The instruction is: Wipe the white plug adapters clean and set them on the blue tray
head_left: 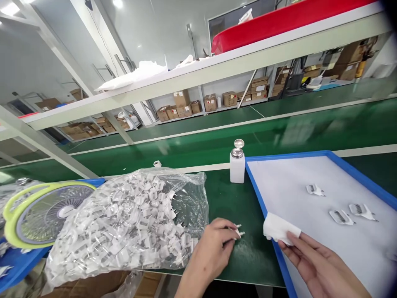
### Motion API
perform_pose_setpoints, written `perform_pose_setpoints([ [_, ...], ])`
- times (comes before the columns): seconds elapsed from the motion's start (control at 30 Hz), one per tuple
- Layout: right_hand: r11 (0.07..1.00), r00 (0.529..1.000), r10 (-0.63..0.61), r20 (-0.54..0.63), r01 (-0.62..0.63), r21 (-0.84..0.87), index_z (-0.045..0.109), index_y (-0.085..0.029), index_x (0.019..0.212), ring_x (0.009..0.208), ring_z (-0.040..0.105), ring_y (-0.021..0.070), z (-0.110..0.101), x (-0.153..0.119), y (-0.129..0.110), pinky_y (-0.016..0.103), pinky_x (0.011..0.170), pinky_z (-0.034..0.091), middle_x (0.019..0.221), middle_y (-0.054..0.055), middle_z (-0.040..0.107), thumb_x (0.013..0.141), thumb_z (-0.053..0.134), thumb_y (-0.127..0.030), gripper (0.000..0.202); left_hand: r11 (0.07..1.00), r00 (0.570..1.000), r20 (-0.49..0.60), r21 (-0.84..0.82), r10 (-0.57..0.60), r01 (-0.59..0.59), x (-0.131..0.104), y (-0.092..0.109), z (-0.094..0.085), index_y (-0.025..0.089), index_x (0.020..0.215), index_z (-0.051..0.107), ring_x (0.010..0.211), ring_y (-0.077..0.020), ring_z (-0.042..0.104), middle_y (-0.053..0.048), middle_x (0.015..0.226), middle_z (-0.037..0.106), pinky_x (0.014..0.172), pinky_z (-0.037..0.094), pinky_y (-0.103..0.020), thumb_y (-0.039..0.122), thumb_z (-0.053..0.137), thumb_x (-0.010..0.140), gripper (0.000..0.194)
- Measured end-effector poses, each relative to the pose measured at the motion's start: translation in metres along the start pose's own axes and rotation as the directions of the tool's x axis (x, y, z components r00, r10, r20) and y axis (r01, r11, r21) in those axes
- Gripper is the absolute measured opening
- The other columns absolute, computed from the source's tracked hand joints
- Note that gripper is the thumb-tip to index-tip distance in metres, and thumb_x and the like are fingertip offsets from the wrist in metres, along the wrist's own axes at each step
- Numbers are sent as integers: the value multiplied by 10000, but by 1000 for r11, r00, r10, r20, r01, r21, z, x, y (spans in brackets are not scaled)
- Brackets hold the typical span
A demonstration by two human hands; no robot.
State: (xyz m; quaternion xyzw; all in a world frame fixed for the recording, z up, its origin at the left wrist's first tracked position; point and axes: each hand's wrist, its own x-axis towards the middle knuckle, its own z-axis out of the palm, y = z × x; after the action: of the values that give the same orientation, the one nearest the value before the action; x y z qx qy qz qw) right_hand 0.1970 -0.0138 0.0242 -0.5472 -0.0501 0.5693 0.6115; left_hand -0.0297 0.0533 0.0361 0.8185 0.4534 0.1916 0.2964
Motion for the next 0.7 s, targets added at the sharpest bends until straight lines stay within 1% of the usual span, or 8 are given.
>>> perform_pose_setpoints([
  [0.13, 956, 983, -116, 145, 150, -251, 783, -135, 1037, 1084, 728, 319, 3, -2, 5, 299, 911, 616, 1087, 116, 781, 696, 870, -508, 512, 992, 986, 152, -117, 61, -44, -13, -3, 10, 281, 1125, 797, 1182, -202, 661, -37, 1235, 727, 1002, 511, -277, 5, 532, 911, 438],
  [0.23, 768, 921, -248, 300, 376, -519, 774, -169, 1167, 1099, 726, 284, 2, 3, 15, 277, 908, 605, 1151, 88, 771, 869, 695, -577, 511, 984, 990, 126, -157, -59, 79, -21, -8, 17, 374, 1464, 559, 1332, -229, 563, -28, 1478, 573, 1113, 458, -338, 24, 619, 868, 694],
  [0.27, 633, 869, -327, 371, 493, -597, 770, -183, 1187, 1083, 735, 261, 3, 5, 19, 264, 901, 603, 1158, 75, 770, 923, 631, -554, 476, 975, 988, 92, -174, -121, 135, -22, -9, 20, 365, 1536, 462, 1358, -246, 535, -49, 1516, 532, 1134, 446, -366, 38, 663, 845, 790],
  [0.33, 216, 667, -498, 554, 714, -666, 771, -184, 1173, 1029, 754, 209, 6, 7, 30, 240, 887, 604, 1153, 62, 772, 1009, 510, -416, 385, 959, 979, 26, -198, -204, 205, -23, -10, 27, 267, 1578, 403, 1335, -280, 533, -112, 1474, 555, 1135, 450, -412, 55, 708, 819, 845],
  [0.4, -176, 435, -556, 708, 771, -612, 769, -142, 1139, 987, 765, 185, 14, 8, 44, 233, 861, 615, 1142, 84, 771, 1025, 417, -245, 385, 962, 983, -16, -206, -185, 178, -22, -10, 33, 173, 1502, 518, 1250, -283, 569, -138, 1348, 642, 1104, 470, -423, 32, 669, 831, 702],
  [0.43, -295, 355, -555, 752, 761, -577, 765, -114, 1128, 973, 767, 187, 18, 8, 52, 238, 839, 625, 1129, 102, 772, 1012, 386, -181, 402, 968, 989, -22, -206, -148, 140, -21, -10, 35, 164, 1436, 589, 1202, -273, 584, -127, 1286, 678, 1075, 485, -413, 8, 631, 841, 617],
  [0.57, -447, 222, -495, 840, 764, -466, 744, -54, 1136, 967, 752, 214, 28, 8, 86, 290, 835, 635, 1174, 148, 754, 921, 337, -23, 462, 984, 996, -74, -175, -46, 32, -20, -11, 41, 184, 1175, 740, 978, -238, 608, -89, 1026, 736, 827, 543, -326, -68, 458, 853, 497],
  [0.7, -568, 46, -397, 917, 772, -285, 743, -25, 1092, 1085, 710, 298, 7, 12, 118, 391, 848, 593, 1238, 220, 713, 862, 379, 33, 434, 997, 990, -140, -82, -26, 15, -25, -19, 53, 144, 1057, 747, 893, -245, 607, -110, 893, 717, 705, 519, -289, -57, 460, 849, 408],
])
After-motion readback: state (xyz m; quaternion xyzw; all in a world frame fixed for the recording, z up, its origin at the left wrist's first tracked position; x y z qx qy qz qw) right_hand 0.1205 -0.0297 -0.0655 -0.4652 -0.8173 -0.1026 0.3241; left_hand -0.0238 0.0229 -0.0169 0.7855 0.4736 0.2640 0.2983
